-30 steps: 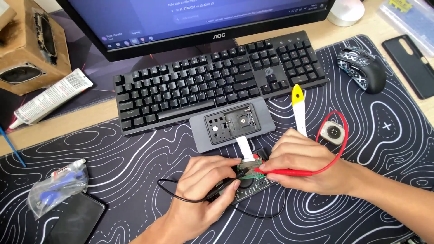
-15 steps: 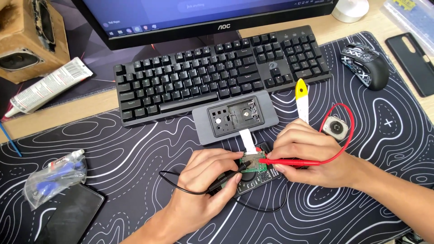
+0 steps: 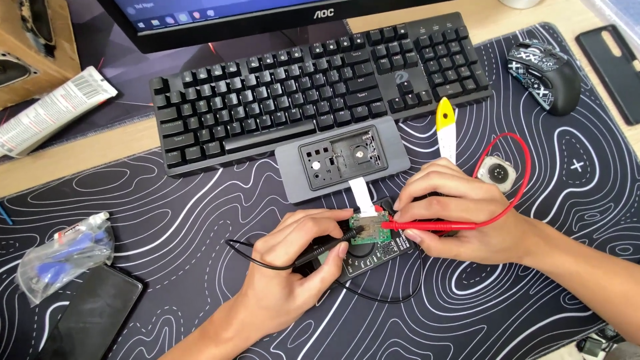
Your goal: Testing a small circuit board using a digital multimeter on a desk.
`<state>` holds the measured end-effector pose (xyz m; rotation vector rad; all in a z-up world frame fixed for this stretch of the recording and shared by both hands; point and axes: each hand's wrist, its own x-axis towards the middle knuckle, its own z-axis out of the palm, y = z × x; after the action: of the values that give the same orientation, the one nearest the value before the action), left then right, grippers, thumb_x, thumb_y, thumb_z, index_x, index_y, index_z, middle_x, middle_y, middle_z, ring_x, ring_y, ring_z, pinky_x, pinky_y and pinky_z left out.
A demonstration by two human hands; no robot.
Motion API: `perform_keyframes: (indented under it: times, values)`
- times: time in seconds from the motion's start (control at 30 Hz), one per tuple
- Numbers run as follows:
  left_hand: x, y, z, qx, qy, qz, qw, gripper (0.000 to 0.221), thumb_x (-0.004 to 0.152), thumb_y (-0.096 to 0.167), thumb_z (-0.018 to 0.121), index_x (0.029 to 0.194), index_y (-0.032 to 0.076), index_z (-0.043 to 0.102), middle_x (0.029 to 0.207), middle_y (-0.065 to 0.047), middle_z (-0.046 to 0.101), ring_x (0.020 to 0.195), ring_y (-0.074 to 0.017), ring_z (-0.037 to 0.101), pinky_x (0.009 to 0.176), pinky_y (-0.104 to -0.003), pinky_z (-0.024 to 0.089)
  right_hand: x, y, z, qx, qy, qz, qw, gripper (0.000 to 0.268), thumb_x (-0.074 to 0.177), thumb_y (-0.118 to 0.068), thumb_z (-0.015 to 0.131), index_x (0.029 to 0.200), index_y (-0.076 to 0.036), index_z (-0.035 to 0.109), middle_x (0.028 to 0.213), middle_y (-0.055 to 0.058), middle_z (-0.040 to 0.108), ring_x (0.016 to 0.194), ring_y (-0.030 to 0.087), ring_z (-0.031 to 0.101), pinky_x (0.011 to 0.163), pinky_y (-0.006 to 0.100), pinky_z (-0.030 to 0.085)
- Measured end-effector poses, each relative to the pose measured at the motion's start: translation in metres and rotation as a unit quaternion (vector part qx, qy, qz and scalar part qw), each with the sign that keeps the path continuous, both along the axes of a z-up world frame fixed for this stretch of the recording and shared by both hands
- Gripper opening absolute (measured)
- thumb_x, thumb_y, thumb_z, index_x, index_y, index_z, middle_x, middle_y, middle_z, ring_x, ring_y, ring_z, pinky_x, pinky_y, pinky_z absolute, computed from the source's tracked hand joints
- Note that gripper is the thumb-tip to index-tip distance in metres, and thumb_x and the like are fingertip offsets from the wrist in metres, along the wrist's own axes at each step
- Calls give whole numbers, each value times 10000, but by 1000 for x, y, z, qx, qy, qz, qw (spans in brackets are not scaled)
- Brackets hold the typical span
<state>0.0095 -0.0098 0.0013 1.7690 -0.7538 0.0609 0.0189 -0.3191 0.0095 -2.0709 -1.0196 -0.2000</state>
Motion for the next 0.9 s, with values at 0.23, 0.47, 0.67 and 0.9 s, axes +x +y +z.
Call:
perform_keyframes:
  times: [0.23,0.47,0.67,0.9]
  values:
    - [1,0,1,-1,11,3,1000,71,1036,72,768,1082,43,723,1225,-177,859,1206,-313,852,1096,-413,640,-1,0,-2,16,3,-27,1000,155,1017,-172,814,1138,-77,831,1171,61,808,1050,223,795,1048,419,567]
    - [4,-2,-3,8,-13,1,1000,184,1050,118,811,1224,62,834,1301,-127,852,1161,-300,826,1077,-414,656,1,4,-1,-6,-10,-21,1000,170,1032,-183,813,1177,-94,828,1177,35,813,1061,204,796,1022,398,547]
    - [6,-2,-1,8,6,-6,1000,160,1053,120,816,1201,62,830,1280,-122,842,1149,-277,814,1059,-378,649,-1,4,-3,-7,-12,-24,1000,150,1031,-173,812,1155,-92,832,1170,40,813,1064,199,805,1047,408,532]
    - [6,1,6,19,23,-20,999,132,1065,121,779,1173,47,793,1284,-132,840,1148,-286,825,1061,-392,653,-2,3,-5,-9,-14,-23,1000,160,1032,-167,814,1173,-93,832,1169,30,824,1066,184,818,1052,398,523]
